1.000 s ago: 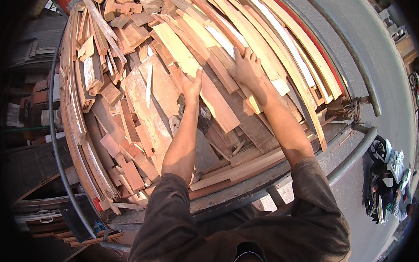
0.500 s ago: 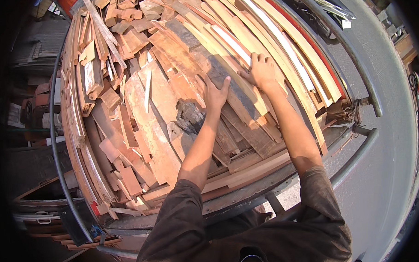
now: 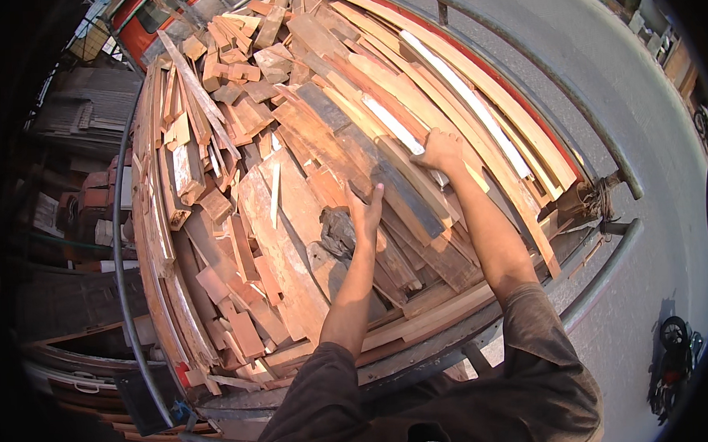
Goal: The person sits on the floor sorting through a pile of scrap wood, picking up various planks and pieces. They stand up and carry the wood to a truck parked on the street, placing the pieces into the truck bed. The person repeats this process, returning to the pile to gather more wood and loading it onto the truck.
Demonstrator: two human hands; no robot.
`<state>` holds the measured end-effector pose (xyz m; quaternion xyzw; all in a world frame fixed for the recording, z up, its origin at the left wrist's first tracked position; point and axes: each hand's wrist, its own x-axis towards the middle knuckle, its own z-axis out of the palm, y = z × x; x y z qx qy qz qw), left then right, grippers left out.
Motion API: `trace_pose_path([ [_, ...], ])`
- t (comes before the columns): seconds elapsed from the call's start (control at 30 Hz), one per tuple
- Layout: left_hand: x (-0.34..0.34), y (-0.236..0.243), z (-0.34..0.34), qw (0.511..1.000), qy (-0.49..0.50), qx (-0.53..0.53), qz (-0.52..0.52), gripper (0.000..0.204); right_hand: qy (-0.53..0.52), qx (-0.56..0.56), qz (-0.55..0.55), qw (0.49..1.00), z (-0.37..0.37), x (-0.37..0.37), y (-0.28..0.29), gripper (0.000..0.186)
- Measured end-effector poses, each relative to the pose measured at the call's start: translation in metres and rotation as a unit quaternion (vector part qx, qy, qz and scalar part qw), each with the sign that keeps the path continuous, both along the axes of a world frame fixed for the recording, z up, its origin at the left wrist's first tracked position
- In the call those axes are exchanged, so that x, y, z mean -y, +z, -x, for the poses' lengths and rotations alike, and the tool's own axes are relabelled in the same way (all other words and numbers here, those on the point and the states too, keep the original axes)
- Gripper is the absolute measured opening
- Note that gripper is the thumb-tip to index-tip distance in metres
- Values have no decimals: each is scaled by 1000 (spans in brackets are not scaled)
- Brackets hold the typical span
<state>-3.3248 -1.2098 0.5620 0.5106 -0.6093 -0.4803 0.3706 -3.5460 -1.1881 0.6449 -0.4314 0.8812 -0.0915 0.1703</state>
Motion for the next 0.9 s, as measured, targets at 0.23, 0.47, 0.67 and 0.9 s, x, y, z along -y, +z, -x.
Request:
trace_pose_path([
  [0.23, -28, 12, -10, 999, -41, -9, -14, 88, -18, 2, 55, 998, 0, -5, -23, 72],
  [0.47, -26, 25, -74, 995, -67, -71, -36, 82, 27, 143, 82, 986, 26, -36, 5, 63],
  [0.67, -47, 71, -144, 986, -47, -136, -89, 69, -13, 162, 112, 980, 10, -53, 26, 74],
  [0.9, -65, 110, -143, 981, -74, -148, -103, 59, 24, 82, 123, 989, 55, 118, 137, 89],
])
